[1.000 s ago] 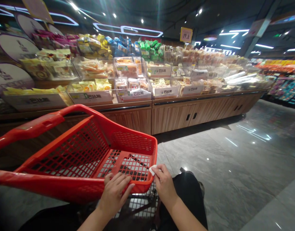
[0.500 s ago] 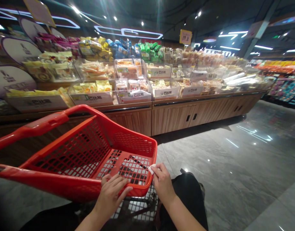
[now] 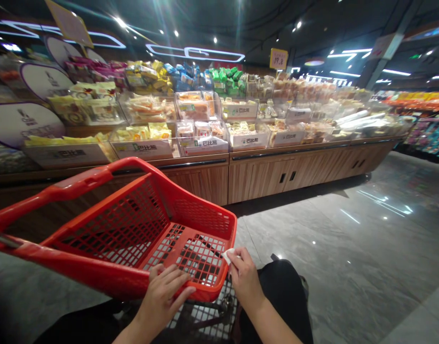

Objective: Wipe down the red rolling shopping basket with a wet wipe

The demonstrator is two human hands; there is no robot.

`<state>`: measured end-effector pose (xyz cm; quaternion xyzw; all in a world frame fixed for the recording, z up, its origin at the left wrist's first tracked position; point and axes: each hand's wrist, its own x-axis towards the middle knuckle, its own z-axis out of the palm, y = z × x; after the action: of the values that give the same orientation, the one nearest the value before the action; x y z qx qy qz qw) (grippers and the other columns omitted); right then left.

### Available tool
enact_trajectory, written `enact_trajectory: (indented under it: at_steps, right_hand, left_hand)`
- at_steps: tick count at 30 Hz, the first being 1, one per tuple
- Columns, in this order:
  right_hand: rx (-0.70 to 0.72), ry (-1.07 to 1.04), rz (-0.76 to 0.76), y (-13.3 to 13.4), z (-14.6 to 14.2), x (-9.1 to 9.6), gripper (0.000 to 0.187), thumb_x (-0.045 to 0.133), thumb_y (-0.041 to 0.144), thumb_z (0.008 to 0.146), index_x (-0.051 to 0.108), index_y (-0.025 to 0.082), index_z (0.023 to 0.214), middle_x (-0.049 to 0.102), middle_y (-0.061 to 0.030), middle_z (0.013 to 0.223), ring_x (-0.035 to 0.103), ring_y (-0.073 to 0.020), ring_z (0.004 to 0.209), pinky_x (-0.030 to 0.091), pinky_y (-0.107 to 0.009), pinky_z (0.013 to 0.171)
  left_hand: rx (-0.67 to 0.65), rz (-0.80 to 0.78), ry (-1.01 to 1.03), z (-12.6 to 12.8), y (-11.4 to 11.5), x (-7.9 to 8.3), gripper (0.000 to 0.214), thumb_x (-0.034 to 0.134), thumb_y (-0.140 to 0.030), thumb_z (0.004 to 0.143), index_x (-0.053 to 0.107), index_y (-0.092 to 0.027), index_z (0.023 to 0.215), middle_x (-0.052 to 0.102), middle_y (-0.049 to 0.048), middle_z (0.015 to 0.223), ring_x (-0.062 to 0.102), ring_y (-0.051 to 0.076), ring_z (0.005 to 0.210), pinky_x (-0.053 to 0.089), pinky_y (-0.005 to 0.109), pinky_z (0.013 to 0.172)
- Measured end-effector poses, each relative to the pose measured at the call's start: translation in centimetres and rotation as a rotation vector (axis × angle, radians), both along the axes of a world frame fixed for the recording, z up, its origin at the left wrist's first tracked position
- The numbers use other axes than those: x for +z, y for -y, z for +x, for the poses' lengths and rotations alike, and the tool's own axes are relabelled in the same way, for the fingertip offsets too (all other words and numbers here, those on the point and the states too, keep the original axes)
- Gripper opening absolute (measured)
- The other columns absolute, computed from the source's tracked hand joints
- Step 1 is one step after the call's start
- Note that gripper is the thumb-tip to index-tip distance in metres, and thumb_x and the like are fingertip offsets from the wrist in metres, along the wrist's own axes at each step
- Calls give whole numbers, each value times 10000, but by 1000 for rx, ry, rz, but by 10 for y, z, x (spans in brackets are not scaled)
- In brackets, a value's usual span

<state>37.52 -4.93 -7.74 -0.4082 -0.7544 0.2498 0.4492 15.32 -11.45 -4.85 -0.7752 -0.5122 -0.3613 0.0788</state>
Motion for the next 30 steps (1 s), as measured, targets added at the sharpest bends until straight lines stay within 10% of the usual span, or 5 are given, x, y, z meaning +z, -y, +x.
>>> enact_trajectory:
  at_steps: [5,30]
  right_hand:
    - [118,7,-38,33,1,-4,304,420,100,902,636,218,1080,541,-69,957,583,-172,880,518,-278,784]
    - [-28,0,91,34,15,-9,307,444,102,879,659,227,1060,566,-73,930,592,-191,867,529,-297,770]
  left_hand:
    - [-5,-7,40,-6,11,-3,129,556,-326,834,618,-236,766,645,-31,671,556,149,708,272,345,852]
    - [-87,-46,-93,-16,35,2,121,656,-296,760,599,-255,858,670,-51,753,597,160,787,221,376,959]
